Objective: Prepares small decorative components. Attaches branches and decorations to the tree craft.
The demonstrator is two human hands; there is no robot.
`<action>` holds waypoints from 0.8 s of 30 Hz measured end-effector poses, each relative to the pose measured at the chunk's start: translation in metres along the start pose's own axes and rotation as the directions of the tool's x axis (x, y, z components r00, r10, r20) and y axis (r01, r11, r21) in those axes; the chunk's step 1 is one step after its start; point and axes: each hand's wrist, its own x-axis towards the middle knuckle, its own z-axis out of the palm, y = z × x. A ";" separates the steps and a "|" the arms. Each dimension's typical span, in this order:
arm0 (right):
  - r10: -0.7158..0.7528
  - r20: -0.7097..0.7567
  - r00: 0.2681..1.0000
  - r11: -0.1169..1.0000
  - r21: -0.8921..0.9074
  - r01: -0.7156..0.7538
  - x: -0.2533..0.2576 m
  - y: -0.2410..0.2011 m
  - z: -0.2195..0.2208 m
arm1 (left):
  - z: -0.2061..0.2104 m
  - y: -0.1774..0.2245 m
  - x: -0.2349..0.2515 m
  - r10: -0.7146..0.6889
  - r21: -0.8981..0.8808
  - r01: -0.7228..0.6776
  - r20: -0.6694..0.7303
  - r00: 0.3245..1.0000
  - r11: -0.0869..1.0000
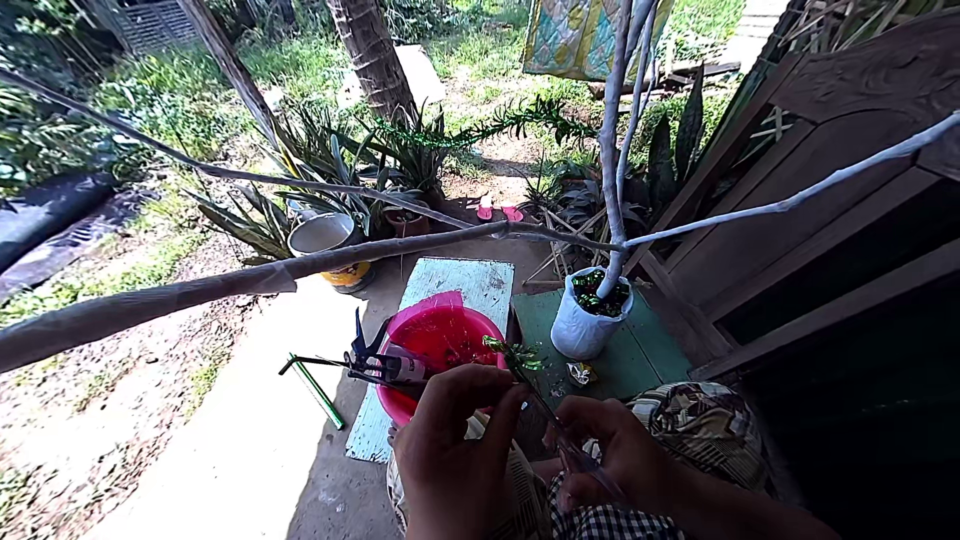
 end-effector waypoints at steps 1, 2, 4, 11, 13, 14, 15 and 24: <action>0.002 0.000 1.000 1.000 -0.005 -0.002 0.000 0.000 0.000 | 0.000 0.000 0.000 0.000 -0.003 0.000 0.002 1.000 1.000; 0.004 0.001 1.000 1.000 -0.009 -0.004 0.000 -0.001 -0.001 | -0.001 0.000 0.000 0.001 -0.007 -0.001 0.004 1.000 1.000; 0.006 -0.005 1.000 1.000 -0.011 -0.006 0.000 -0.001 -0.001 | -0.001 0.000 0.000 -0.003 -0.018 0.003 0.009 1.000 1.000; 0.019 -0.012 1.000 1.000 0.015 -0.019 -0.001 -0.001 -0.001 | -0.003 -0.001 0.005 -0.113 -0.186 0.117 0.033 0.993 0.976; 0.018 -0.010 1.000 1.000 0.010 -0.018 -0.001 -0.001 -0.001 | -0.004 -0.002 0.005 -0.136 -0.223 0.141 0.039 0.990 0.965; 0.013 -0.011 1.000 1.000 0.006 -0.013 -0.001 0.000 -0.001 | -0.005 -0.003 0.005 -0.149 -0.241 0.155 0.042 0.988 0.958; 0.007 -0.010 1.000 1.000 0.004 -0.007 -0.001 0.000 -0.001 | -0.006 -0.003 0.005 -0.160 -0.258 0.166 0.044 0.986 0.952; -0.045 -0.035 0.998 0.995 -0.089 0.041 -0.003 0.004 0.001 | -0.006 0.001 0.005 -0.218 -0.275 0.220 0.040 0.975 0.936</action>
